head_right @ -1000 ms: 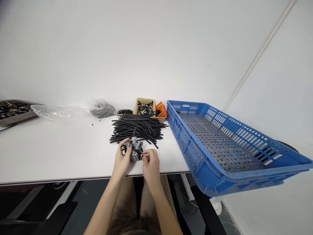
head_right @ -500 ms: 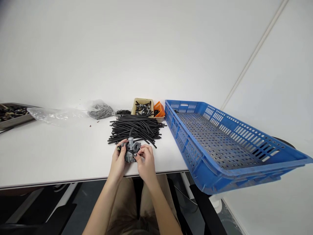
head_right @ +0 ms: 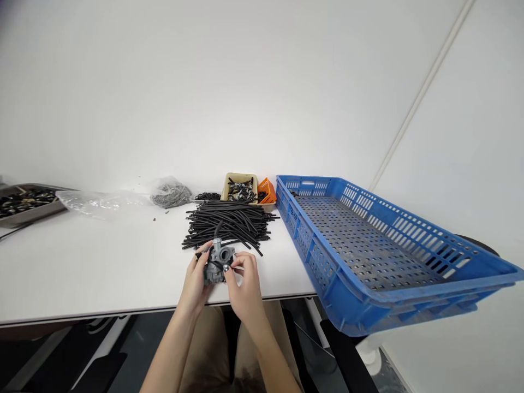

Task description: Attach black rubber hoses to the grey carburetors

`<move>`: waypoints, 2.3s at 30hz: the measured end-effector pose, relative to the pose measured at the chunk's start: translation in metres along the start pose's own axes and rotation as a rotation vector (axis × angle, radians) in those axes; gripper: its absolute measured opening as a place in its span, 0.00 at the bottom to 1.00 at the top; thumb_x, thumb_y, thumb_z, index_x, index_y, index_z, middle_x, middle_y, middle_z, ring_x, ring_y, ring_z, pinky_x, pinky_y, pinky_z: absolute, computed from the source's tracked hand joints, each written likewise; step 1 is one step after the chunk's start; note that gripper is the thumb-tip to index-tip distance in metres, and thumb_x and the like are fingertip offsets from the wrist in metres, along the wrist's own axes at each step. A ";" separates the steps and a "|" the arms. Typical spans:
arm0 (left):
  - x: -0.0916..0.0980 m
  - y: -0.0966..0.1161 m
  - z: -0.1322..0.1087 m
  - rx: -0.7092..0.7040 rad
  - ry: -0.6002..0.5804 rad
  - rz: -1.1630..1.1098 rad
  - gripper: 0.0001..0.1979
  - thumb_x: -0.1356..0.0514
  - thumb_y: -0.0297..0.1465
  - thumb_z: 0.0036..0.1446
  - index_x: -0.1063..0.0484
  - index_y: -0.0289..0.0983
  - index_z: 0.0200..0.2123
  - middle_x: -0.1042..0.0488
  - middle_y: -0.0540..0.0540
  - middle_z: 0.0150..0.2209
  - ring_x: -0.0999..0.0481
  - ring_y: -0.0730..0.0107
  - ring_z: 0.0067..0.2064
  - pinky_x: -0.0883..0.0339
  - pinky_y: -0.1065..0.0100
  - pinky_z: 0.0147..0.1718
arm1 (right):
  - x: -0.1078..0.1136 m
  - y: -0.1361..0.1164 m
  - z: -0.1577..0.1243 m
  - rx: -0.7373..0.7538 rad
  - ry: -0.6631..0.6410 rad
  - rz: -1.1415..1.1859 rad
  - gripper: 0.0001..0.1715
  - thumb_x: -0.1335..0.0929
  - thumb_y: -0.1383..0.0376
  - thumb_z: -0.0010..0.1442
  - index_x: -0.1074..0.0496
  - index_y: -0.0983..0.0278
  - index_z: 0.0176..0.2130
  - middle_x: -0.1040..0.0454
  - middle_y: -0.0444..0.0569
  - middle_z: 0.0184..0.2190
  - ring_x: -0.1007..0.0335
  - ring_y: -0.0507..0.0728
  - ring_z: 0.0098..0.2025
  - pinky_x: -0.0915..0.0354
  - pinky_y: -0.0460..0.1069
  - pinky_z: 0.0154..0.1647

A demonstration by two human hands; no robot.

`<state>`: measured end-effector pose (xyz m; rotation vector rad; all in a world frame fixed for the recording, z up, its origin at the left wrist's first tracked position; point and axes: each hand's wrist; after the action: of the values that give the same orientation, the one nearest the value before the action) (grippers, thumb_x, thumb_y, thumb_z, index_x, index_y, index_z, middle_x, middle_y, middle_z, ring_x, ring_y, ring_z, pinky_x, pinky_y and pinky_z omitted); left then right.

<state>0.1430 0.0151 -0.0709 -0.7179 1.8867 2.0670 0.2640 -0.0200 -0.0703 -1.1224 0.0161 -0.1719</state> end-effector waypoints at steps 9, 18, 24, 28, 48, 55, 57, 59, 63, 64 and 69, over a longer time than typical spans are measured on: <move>0.005 0.020 -0.004 0.389 -0.134 -0.181 0.27 0.40 0.36 0.51 0.38 0.35 0.54 0.26 0.39 0.38 0.23 0.55 0.32 0.27 0.64 0.23 | 0.007 -0.016 0.073 -0.223 -0.216 0.354 0.27 0.30 0.55 0.54 0.33 0.62 0.51 0.27 0.54 0.50 0.29 0.58 0.49 0.35 0.55 0.51; 0.004 0.032 -0.013 0.526 -0.268 -0.149 0.24 0.42 0.39 0.54 0.34 0.32 0.51 0.26 0.36 0.37 0.23 0.51 0.31 0.30 0.65 0.14 | -0.011 -0.022 0.085 -0.127 -0.270 0.310 0.18 0.28 0.57 0.52 0.27 0.66 0.40 0.21 0.52 0.35 0.24 0.60 0.41 0.30 0.54 0.43; 0.008 0.027 -0.013 0.539 -0.271 -0.143 0.23 0.42 0.38 0.55 0.34 0.33 0.52 0.26 0.38 0.32 0.24 0.52 0.29 0.30 0.64 0.13 | -0.001 -0.044 0.075 0.121 -0.143 -0.132 0.08 0.31 0.65 0.55 0.24 0.63 0.37 0.23 0.50 0.35 0.26 0.59 0.39 0.32 0.56 0.46; 0.004 0.028 -0.014 0.539 -0.220 -0.139 0.24 0.43 0.37 0.57 0.38 0.32 0.55 0.26 0.39 0.31 0.26 0.56 0.23 0.30 0.64 0.13 | -0.005 -0.054 0.069 0.270 -0.074 -0.363 0.07 0.32 0.66 0.56 0.24 0.63 0.36 0.24 0.51 0.32 0.27 0.60 0.37 0.36 0.59 0.50; 0.009 0.023 -0.014 0.461 -0.299 -0.148 0.27 0.33 0.40 0.47 0.31 0.31 0.48 0.27 0.39 0.40 0.24 0.62 0.34 0.29 0.73 0.24 | 0.011 -0.058 0.088 -0.287 -0.424 0.118 0.23 0.22 0.59 0.39 0.22 0.70 0.34 0.22 0.51 0.27 0.28 0.54 0.27 0.32 0.49 0.31; 0.010 0.021 -0.014 0.418 -0.281 -0.102 0.27 0.32 0.40 0.47 0.30 0.33 0.49 0.26 0.41 0.43 0.25 0.61 0.37 0.32 0.74 0.24 | 0.015 -0.047 0.087 -0.263 -0.426 0.186 0.22 0.22 0.59 0.39 0.22 0.69 0.33 0.23 0.49 0.26 0.28 0.53 0.27 0.32 0.48 0.31; 0.009 0.022 -0.014 0.394 -0.284 -0.091 0.26 0.32 0.39 0.47 0.29 0.34 0.48 0.28 0.40 0.47 0.25 0.58 0.40 0.32 0.73 0.24 | 0.017 -0.043 0.087 -0.272 -0.452 0.220 0.22 0.22 0.59 0.38 0.22 0.68 0.33 0.23 0.49 0.26 0.28 0.54 0.27 0.31 0.49 0.32; 0.009 0.023 -0.015 0.383 -0.289 -0.085 0.26 0.32 0.39 0.46 0.28 0.34 0.47 0.29 0.40 0.49 0.25 0.56 0.43 0.31 0.72 0.25 | 0.018 -0.041 0.088 -0.263 -0.481 0.247 0.22 0.22 0.59 0.38 0.22 0.68 0.33 0.22 0.50 0.27 0.27 0.54 0.28 0.31 0.49 0.33; 0.008 0.022 -0.014 0.374 -0.293 -0.070 0.28 0.32 0.41 0.46 0.30 0.34 0.49 0.30 0.39 0.50 0.28 0.53 0.48 0.30 0.71 0.30 | 0.020 -0.038 0.088 -0.231 -0.533 0.286 0.20 0.23 0.58 0.44 0.23 0.67 0.35 0.22 0.51 0.31 0.25 0.56 0.33 0.31 0.50 0.37; 0.008 0.020 -0.014 0.367 -0.282 -0.066 0.28 0.32 0.41 0.46 0.30 0.34 0.49 0.29 0.39 0.49 0.28 0.53 0.49 0.30 0.71 0.31 | 0.020 -0.037 0.087 -0.217 -0.537 0.297 0.21 0.24 0.58 0.46 0.24 0.67 0.37 0.22 0.52 0.34 0.25 0.56 0.35 0.31 0.51 0.40; 0.008 0.003 -0.007 -0.006 -0.067 0.040 0.25 0.36 0.46 0.52 0.32 0.40 0.50 0.31 0.46 0.51 0.32 0.60 0.53 0.34 0.72 0.45 | 0.018 -0.034 0.072 -0.090 -0.511 0.118 0.41 0.28 0.55 0.53 0.41 0.58 0.62 0.36 0.58 0.59 0.31 0.59 0.53 0.33 0.54 0.49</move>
<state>0.1360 0.0068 -0.0728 -0.6088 1.8739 2.0948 0.2844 0.0273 -0.0074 -1.2247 -0.3673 0.2264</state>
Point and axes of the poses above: each hand's wrist, its own z-axis towards the middle knuckle, its own x-axis out of the back of the hand, y = z × x
